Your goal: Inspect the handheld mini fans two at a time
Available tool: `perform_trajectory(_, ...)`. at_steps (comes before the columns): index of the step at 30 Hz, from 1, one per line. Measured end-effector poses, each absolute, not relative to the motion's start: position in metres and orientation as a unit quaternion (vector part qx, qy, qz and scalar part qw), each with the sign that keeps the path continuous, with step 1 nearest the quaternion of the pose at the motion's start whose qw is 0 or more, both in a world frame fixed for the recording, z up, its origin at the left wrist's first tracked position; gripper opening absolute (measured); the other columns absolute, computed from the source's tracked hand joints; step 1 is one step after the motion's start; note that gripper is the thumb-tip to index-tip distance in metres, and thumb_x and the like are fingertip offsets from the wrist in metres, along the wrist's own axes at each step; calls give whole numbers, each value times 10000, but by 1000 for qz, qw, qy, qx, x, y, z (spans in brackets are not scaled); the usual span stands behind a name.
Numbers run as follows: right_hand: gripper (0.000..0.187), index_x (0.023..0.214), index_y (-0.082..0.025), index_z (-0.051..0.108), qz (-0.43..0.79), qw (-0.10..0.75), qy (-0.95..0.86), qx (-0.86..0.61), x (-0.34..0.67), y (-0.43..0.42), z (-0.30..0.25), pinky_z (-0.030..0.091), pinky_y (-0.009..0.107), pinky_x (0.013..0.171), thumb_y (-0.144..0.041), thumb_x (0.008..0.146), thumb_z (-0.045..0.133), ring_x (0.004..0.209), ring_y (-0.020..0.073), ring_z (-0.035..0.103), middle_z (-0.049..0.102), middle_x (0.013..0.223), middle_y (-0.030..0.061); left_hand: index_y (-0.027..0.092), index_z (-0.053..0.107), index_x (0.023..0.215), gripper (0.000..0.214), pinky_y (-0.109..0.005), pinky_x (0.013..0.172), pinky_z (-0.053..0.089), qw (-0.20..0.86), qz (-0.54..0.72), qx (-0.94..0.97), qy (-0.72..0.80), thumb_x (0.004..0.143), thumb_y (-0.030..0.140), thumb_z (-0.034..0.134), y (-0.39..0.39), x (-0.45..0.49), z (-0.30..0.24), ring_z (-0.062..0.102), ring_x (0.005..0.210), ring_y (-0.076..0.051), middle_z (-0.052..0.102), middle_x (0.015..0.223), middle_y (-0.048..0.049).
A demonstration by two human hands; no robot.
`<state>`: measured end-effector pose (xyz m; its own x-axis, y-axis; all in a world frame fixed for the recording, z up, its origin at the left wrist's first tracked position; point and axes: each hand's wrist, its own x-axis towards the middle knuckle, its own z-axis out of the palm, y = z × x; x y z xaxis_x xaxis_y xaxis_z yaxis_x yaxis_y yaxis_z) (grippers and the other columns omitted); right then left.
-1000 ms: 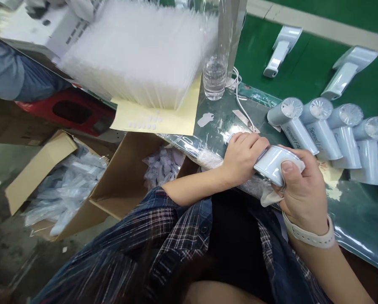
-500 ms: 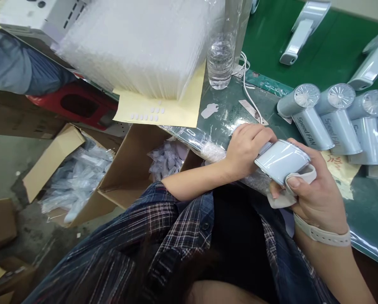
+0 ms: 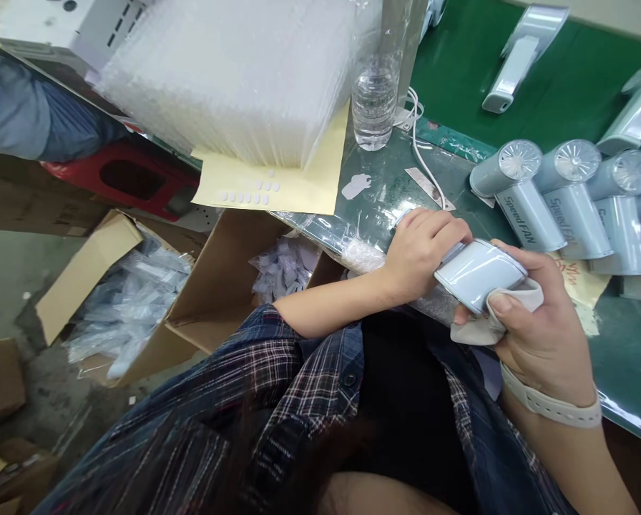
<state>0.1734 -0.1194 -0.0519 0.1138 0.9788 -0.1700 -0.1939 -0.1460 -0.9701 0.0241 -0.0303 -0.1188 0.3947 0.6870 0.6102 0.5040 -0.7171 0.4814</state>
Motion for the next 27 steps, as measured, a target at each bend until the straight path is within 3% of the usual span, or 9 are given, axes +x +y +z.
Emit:
perform_trajectory(5, 472, 1179, -342, 769, 541, 523, -381, -537, 176, -121, -50, 632, 368, 393, -391, 757, 975, 573, 247, 762, 754, 1028, 22, 199, 698, 1045, 373, -376, 984, 432, 102, 407, 832, 363, 1159, 357, 380, -31, 24, -121, 619, 968, -200, 711, 990, -56)
perform_trajectory(8, 411, 1142, -322, 760, 486, 538, -384, -571, 166, -121, -50, 612, 313, 370, -399, 790, 956, 632, 221, 767, 742, 1153, 36, 201, 703, 1060, 396, -378, 993, 427, 88, 394, 839, 365, 1166, 357, 355, -31, 25, -120, 626, 989, -204, 715, 1010, -64)
perform_trajectory(12, 334, 1139, -303, 749, 422, 559, -409, -585, 161, -121, -55, 601, 278, 373, -447, 875, 894, 603, 178, 738, 727, 1142, 37, 202, 694, 1057, 369, -378, 993, 428, 81, 394, 841, 362, 1162, 356, 375, -30, 26, -120, 636, 1002, -207, 719, 1005, -64)
perform_trajectory(17, 403, 1184, -345, 782, 507, 506, -413, -563, 182, -122, -51, 544, 267, 332, -424, 818, 933, 560, 194, 741, 715, 1111, 35, 185, 666, 1017, 351, -365, 967, 435, 82, 428, 837, 332, 1158, 324, 376, -29, 23, -119, 631, 937, -195, 707, 957, -54)
perform_trajectory(21, 441, 1165, -347, 790, 521, 485, -418, -565, 185, -123, -46, 593, 267, 394, -402, 767, 970, 729, 244, 803, 714, 1102, 34, 185, 668, 1013, 374, -352, 955, 433, 81, 432, 835, 330, 1165, 333, 360, -29, 23, -118, 622, 930, -192, 704, 948, -51)
perform_trajectory(27, 335, 1175, -286, 737, 394, 540, -443, -597, 171, -120, -57, 625, 274, 445, -476, 923, 850, 674, 178, 747, 744, 1186, 79, 181, 679, 1029, 365, -358, 968, 418, 61, 422, 836, 344, 1165, 325, 372, -28, 27, -120, 626, 938, -196, 709, 960, -52)
